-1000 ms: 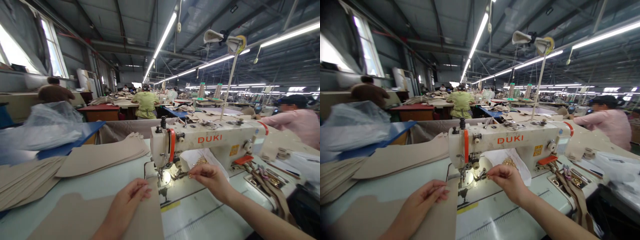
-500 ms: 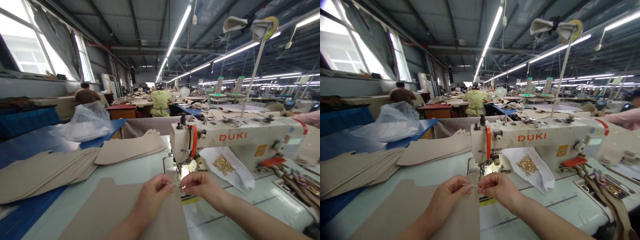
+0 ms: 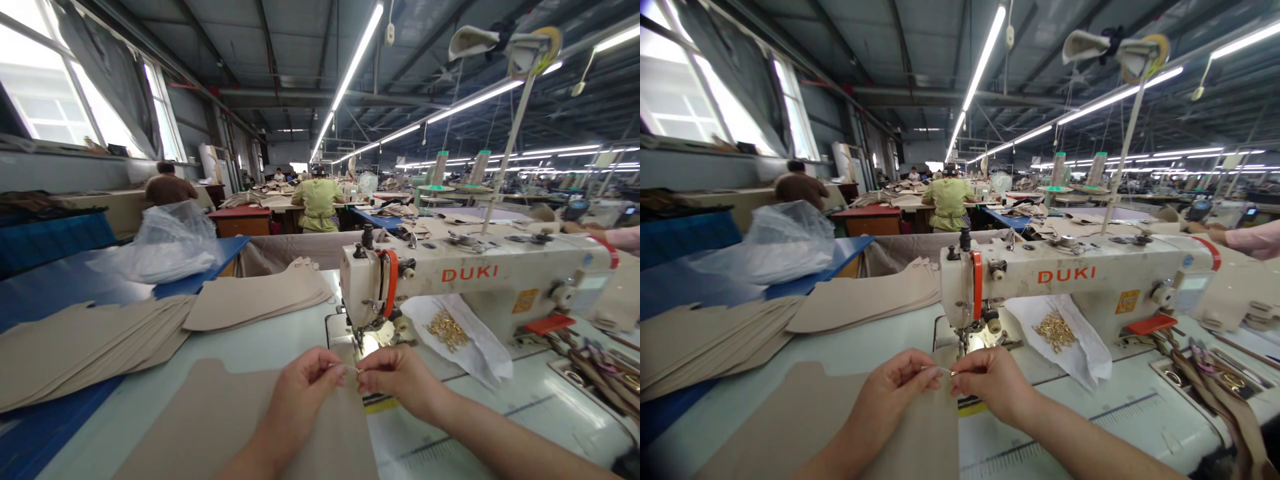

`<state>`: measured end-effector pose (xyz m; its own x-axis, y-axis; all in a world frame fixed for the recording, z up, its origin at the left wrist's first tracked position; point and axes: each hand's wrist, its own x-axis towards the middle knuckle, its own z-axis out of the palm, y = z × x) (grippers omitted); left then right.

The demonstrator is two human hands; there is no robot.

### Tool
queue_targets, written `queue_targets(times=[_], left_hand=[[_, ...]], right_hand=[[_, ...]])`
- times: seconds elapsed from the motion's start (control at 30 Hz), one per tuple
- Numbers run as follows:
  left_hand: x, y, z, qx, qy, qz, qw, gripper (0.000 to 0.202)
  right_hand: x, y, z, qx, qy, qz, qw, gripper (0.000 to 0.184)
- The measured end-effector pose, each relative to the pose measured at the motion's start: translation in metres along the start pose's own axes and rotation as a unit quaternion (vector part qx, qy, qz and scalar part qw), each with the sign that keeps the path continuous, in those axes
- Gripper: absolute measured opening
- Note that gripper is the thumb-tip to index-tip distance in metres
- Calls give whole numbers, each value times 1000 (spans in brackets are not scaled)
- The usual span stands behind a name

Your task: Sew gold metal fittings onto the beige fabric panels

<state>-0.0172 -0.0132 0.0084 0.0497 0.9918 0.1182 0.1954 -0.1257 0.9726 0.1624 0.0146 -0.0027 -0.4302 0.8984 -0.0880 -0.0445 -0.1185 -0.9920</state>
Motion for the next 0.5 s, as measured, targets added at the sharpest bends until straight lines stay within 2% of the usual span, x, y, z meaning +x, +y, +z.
queue_targets(times=[0.13, 0.23, 0.37, 0.5], left_hand=[[3, 0, 1, -29, -16, -28, 999, 18], [4, 1, 0, -95, -52, -92, 990, 26], [3, 4, -2, -194, -77, -184, 961, 39], [6, -1, -6, -172, -68, -216, 959, 41]], right_hand=[[-1, 0, 1, -8, -4, -13, 1000, 38], [0, -2, -1, 13, -26, -9, 1000, 40], [0, -6, -3, 52, -70, 3, 996, 47], [6, -3, -2, 89, -51, -21, 994, 49]])
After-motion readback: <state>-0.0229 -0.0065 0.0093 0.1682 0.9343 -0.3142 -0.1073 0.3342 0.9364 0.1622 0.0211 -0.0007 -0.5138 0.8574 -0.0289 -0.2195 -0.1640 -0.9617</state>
